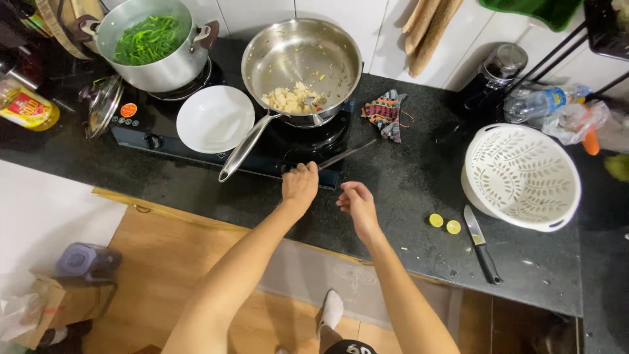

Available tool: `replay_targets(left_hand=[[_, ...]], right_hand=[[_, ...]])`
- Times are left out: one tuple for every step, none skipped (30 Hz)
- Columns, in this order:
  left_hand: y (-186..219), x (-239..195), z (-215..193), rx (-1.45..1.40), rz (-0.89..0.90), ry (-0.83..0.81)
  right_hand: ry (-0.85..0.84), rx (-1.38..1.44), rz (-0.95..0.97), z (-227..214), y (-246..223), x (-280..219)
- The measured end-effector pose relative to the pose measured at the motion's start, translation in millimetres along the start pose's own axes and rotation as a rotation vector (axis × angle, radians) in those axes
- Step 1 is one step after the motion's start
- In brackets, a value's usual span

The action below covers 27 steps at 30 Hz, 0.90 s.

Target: The person adds salt from a green jar into a pot of boiling green vegetables on the stove, adjusts the stove knob, and places a lid nearby. They rinse an item at the sink, cut a lime with a knife, then use chopsticks to lift the cooked greens out of the pot.

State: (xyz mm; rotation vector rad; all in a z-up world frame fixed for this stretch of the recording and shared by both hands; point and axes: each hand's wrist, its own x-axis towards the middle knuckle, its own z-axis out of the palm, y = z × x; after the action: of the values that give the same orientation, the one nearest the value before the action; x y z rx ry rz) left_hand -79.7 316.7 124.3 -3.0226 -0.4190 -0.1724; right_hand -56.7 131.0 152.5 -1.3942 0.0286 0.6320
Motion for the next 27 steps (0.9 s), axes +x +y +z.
replay_targets(left_hand=[[5, -6, -17, -0.008, 0.004, 0.007], [8, -14, -35, -0.133, 0.047, 0.004], [7, -23, -55, -0.253, 0.086, 0.005], [9, -36, -82, -0.257, 0.087, 0.015], [5, -47, -111, -0.389, 0.109, -0.024], [-1, -62, -140, -0.520, 0.133, -0.063], [-16, -73, -164, -0.515, 0.125, -0.042], [-31, -86, -187, -0.611, 0.122, -0.104], [-47, -98, -210, -0.702, 0.135, -0.172], [-69, -109, -233, -0.694, 0.143, -0.158], [-89, -121, -257, -0.725, 0.126, -0.150], [-109, -134, -280, -0.755, 0.109, -0.143], [-130, -146, -299, -0.747, 0.099, -0.124], [-151, -159, -318, -0.765, 0.106, -0.009], [-172, -173, -336, -0.779, 0.104, 0.107], [-190, -181, -342, -0.766, 0.083, 0.127], [-209, -188, -347, -0.860, 0.157, 0.210], [-229, -193, -351, -0.950, 0.234, 0.293], [-244, -191, -348, -0.940, 0.223, 0.305], [-259, -187, -344, -1.026, 0.266, 0.337], [-271, -182, -337, -1.120, 0.310, 0.366], [-281, -176, -330, -1.119, 0.299, 0.374], [-292, -167, -323, -1.152, 0.296, 0.404], [-302, -156, -315, -1.184, 0.294, 0.433], [-310, -146, -309, -1.183, 0.287, 0.436], [-318, -134, -302, -1.208, 0.277, 0.429], [-326, -121, -294, -1.235, 0.268, 0.416]], right_hand=[[0.007, -0.006, -0.007, 5, -13, -12], [0.097, -0.160, -0.160, 12, -25, -26], [0.182, -0.312, -0.315, 23, -37, -40], [0.184, -0.316, -0.325, 32, -54, -60], [0.227, -0.515, -0.493, 46, -72, -79], [0.273, -0.712, -0.663, 62, -88, -100], [0.264, -0.711, -0.684, 80, -97, -112], [0.250, -0.849, -0.861, 98, -106, -125], [0.253, -0.982, -1.033, 118, -113, -138], [0.262, -0.976, -1.049, 140, -116, -143], [0.242, -1.033, -1.148, 163, -120, -148], [0.222, -1.091, -1.248, 185, -124, -152], [0.213, -1.081, -1.269, 208, -129, -157], [0.166, -1.048, -1.254, 231, -135, -161], [0.107, -1.013, -1.240, 255, -140, -165], [0.085, -1.000, -1.262, 275, -143, -168], [0.047, -0.923, -1.234, 296, -145, -169], [0.009, -0.848, -1.205, 316, -148, -169], [-0.006, -0.840, -1.215, 331, -147, -167], [-0.022, -0.849, -1.174, 345, -147, -162], [-0.037, -0.866, -1.127, 355, -145, -156], [-0.050, -0.868, -1.130, 363, -140, -146], [-0.052, -0.935, -1.094, 371, -138, -135], [-0.052, -1.001, -1.058, 379, -136, -121], [-0.060, -1.002, -1.058, 384, -135, -110], [-0.054, -1.046, -1.046, 389, -136, -96], [-0.046, -1.090, -1.028, 394, -135, -82]])
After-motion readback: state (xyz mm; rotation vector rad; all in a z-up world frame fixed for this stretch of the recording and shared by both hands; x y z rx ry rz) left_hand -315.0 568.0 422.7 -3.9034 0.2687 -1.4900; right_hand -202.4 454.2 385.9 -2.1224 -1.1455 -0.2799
